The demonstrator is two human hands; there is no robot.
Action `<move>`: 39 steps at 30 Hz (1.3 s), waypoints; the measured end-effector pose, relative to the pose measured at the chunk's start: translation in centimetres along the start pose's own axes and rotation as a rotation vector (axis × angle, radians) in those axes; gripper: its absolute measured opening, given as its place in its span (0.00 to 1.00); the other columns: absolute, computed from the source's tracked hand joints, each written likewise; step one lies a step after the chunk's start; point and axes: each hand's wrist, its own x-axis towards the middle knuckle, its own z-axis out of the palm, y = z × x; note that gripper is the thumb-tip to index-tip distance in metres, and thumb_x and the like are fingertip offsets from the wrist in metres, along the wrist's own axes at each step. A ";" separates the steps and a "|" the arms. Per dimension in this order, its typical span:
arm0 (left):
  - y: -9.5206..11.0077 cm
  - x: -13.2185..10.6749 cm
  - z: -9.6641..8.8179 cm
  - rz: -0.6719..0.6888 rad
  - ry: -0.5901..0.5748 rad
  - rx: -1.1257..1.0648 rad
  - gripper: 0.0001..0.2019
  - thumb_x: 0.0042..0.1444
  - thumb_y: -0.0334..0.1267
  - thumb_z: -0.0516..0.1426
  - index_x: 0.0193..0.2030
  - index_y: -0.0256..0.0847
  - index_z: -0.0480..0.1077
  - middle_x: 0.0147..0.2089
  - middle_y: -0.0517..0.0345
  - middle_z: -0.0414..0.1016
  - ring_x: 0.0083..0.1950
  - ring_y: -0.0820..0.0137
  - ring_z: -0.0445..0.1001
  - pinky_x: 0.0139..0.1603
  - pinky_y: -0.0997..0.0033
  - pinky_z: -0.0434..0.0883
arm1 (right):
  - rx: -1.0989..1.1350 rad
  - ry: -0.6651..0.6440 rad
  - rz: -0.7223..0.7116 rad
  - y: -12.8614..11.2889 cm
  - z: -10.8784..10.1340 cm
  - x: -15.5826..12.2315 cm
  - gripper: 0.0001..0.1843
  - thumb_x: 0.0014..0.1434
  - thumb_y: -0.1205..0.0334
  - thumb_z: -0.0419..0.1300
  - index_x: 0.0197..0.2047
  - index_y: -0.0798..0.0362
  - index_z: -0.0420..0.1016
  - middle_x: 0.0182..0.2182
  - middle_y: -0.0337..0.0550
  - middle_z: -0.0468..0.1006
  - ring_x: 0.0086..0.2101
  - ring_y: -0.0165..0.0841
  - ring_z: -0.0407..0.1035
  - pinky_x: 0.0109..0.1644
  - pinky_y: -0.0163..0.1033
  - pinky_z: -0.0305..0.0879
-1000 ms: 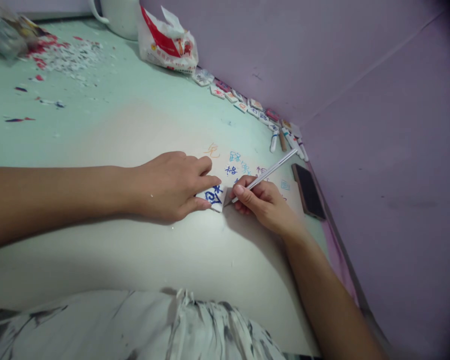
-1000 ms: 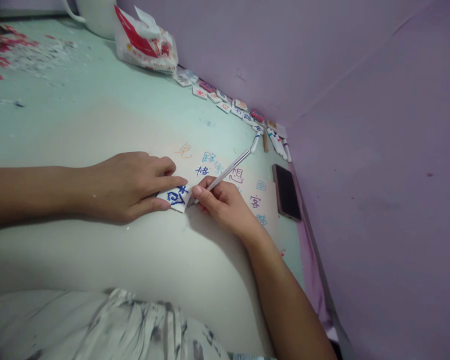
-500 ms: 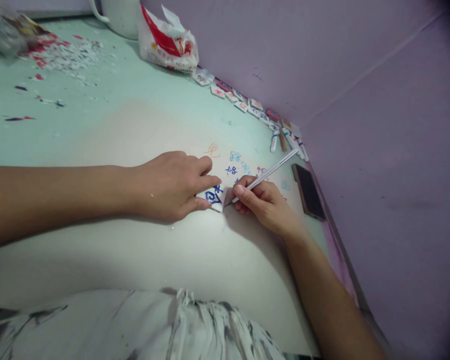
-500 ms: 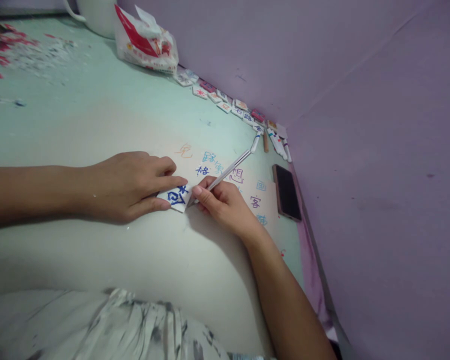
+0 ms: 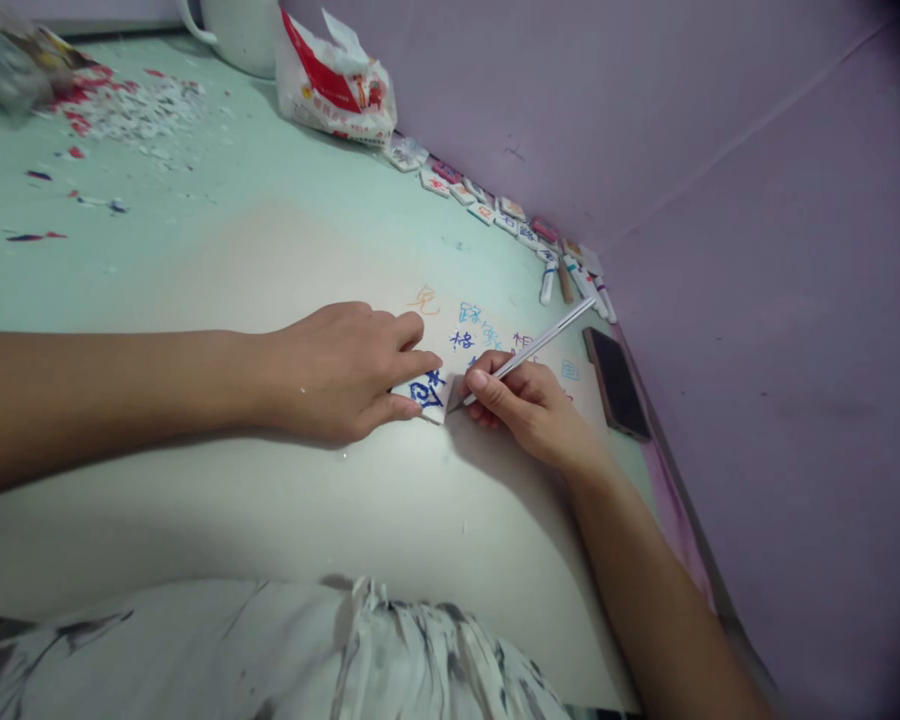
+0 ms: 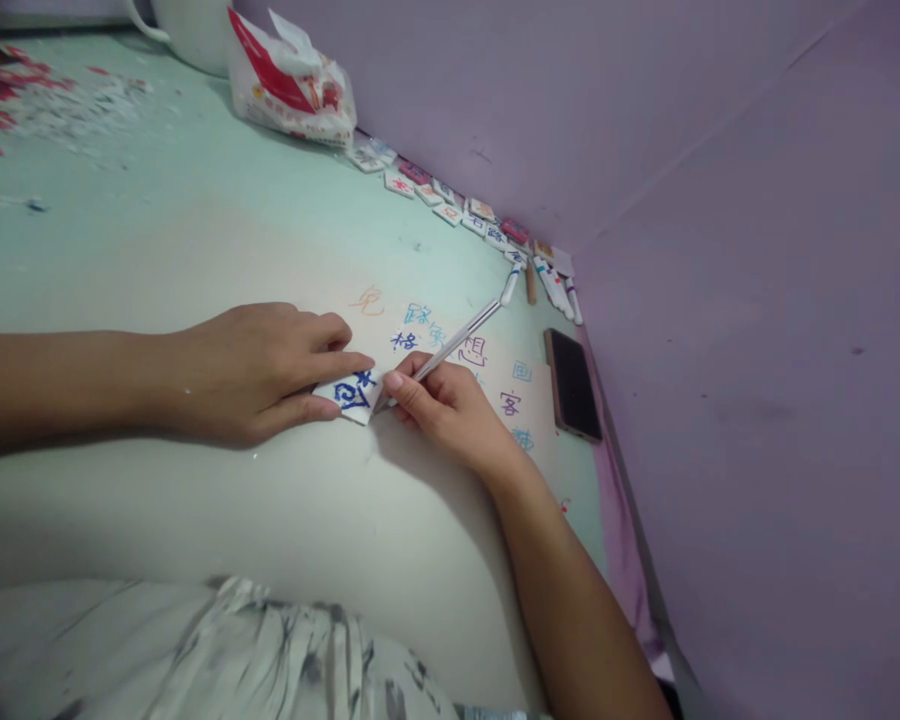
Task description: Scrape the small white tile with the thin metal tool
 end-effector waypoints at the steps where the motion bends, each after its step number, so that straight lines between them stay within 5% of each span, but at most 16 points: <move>1: 0.0 0.0 0.0 -0.002 -0.006 0.005 0.23 0.67 0.51 0.47 0.61 0.45 0.69 0.50 0.46 0.72 0.35 0.63 0.72 0.38 0.63 0.64 | 0.000 0.000 -0.001 0.0 0.0 0.0 0.32 0.57 0.31 0.59 0.25 0.55 0.72 0.25 0.39 0.70 0.23 0.26 0.63 0.29 0.35 0.60; 39: -0.1 -0.1 0.2 0.000 0.021 -0.026 0.22 0.66 0.51 0.47 0.60 0.45 0.70 0.50 0.47 0.73 0.35 0.63 0.72 0.38 0.62 0.64 | -0.023 0.002 0.001 -0.1 0.1 0.0 0.32 0.58 0.31 0.58 0.24 0.54 0.71 0.29 0.41 0.72 0.24 0.26 0.62 0.29 0.35 0.61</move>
